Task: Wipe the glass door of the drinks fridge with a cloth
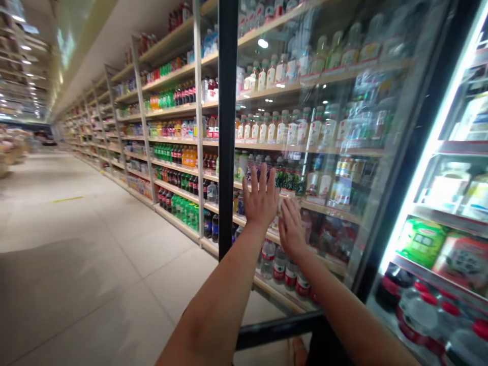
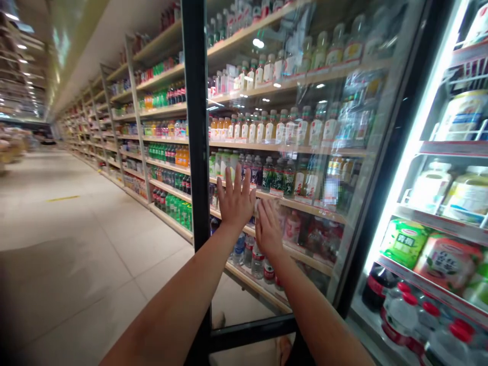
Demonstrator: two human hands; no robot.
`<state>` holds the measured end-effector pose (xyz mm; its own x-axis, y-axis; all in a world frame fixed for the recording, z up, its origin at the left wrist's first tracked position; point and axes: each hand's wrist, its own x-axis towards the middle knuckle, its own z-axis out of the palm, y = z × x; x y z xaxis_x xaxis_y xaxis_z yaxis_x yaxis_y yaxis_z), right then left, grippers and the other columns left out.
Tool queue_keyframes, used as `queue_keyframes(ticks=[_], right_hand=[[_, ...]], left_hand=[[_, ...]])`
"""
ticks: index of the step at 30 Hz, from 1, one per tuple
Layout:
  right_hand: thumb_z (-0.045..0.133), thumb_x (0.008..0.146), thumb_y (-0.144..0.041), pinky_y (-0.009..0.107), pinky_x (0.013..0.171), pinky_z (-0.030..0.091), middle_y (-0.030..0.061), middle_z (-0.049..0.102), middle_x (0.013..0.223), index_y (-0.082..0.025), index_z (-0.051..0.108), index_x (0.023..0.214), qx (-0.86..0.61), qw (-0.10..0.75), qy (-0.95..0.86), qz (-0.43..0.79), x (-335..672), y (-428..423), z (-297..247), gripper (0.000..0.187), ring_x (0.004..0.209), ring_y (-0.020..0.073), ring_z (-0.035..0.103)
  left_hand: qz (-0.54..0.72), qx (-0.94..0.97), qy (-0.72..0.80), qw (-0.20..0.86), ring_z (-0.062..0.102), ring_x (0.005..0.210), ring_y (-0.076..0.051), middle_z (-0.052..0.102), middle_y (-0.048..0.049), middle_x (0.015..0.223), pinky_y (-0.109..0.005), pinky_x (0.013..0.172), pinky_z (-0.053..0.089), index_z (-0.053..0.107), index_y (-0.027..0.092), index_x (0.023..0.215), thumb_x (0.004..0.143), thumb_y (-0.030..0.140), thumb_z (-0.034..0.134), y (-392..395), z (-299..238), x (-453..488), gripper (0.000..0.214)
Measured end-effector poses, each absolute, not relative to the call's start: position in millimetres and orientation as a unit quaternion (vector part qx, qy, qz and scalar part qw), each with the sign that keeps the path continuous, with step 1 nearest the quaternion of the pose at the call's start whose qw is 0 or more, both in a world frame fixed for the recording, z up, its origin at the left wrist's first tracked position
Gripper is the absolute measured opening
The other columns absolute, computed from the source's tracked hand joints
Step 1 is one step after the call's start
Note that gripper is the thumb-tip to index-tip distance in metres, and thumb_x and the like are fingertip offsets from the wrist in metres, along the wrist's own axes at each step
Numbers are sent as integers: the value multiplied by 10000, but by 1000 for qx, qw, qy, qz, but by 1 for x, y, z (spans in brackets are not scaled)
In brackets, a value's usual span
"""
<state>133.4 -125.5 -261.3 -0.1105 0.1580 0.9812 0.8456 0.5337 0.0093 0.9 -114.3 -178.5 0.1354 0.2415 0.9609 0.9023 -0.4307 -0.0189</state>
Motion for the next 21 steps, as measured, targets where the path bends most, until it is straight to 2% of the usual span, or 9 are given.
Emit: queue_keyframes(ticks=[2, 6, 8, 12, 14, 18, 21], right_hand=[[359, 1026, -250, 554, 1207, 324, 124, 368, 1583, -239, 270, 1568, -378, 571, -661, -308, 137, -125, -258, 549, 1502, 246, 288], [339, 1036, -313, 582, 1208, 294, 157, 320, 1600, -193, 292, 1558, -434, 679, -515, -292, 154, -124, -251, 537, 1503, 263, 278], [355, 1031, -290, 581, 1210, 291, 154, 307, 1607, -200, 262, 1568, -427, 661, -538, -303, 154, -129, -255, 552, 1510, 261, 260], [404, 1005, -206, 552, 1214, 310, 109, 377, 1581, -264, 239, 1576, -355, 542, -688, -326, 144, -141, -264, 598, 1501, 246, 291], [399, 1007, -214, 556, 1212, 314, 109, 395, 1571, -261, 262, 1570, -351, 558, -676, -329, 143, -144, -260, 581, 1491, 248, 313], [352, 1027, -268, 569, 1211, 305, 134, 346, 1592, -217, 280, 1562, -394, 676, -541, -308, 137, -144, -248, 543, 1495, 253, 299], [372, 1017, -248, 560, 1211, 315, 123, 364, 1585, -236, 254, 1572, -369, 624, -613, -315, 129, -145, -251, 568, 1503, 252, 284]], left_hand=[[-503, -683, -419, 325, -56, 1517, -287, 73, -61, 1644, -605, 1244, 68, 188, 221, 1579, 1007, 331, 442, -116, -180, 0, 635], [-503, -688, -411, 322, -62, 1515, -293, 84, -79, 1641, -614, 1239, 82, 185, 201, 1578, 1000, 314, 456, -121, -183, 0, 649], [-502, -687, -414, 323, -57, 1514, -296, 89, -80, 1640, -618, 1239, 84, 186, 202, 1578, 998, 304, 459, -125, -183, 0, 649], [-499, -681, -417, 338, -63, 1510, -298, 81, -76, 1641, -614, 1240, 91, 197, 199, 1576, 1008, 305, 436, -136, -184, 1, 625], [-501, -679, -412, 344, -71, 1508, -299, 69, -77, 1640, -615, 1240, 90, 187, 193, 1578, 1009, 310, 435, -142, -185, 2, 632], [-501, -678, -412, 345, -57, 1512, -299, 66, -82, 1640, -618, 1240, 81, 152, 197, 1583, 998, 303, 456, -150, -186, 2, 667], [-498, -681, -415, 342, -50, 1512, -298, 66, -77, 1640, -615, 1242, 91, 161, 206, 1582, 999, 302, 459, -151, -187, 2, 661]])
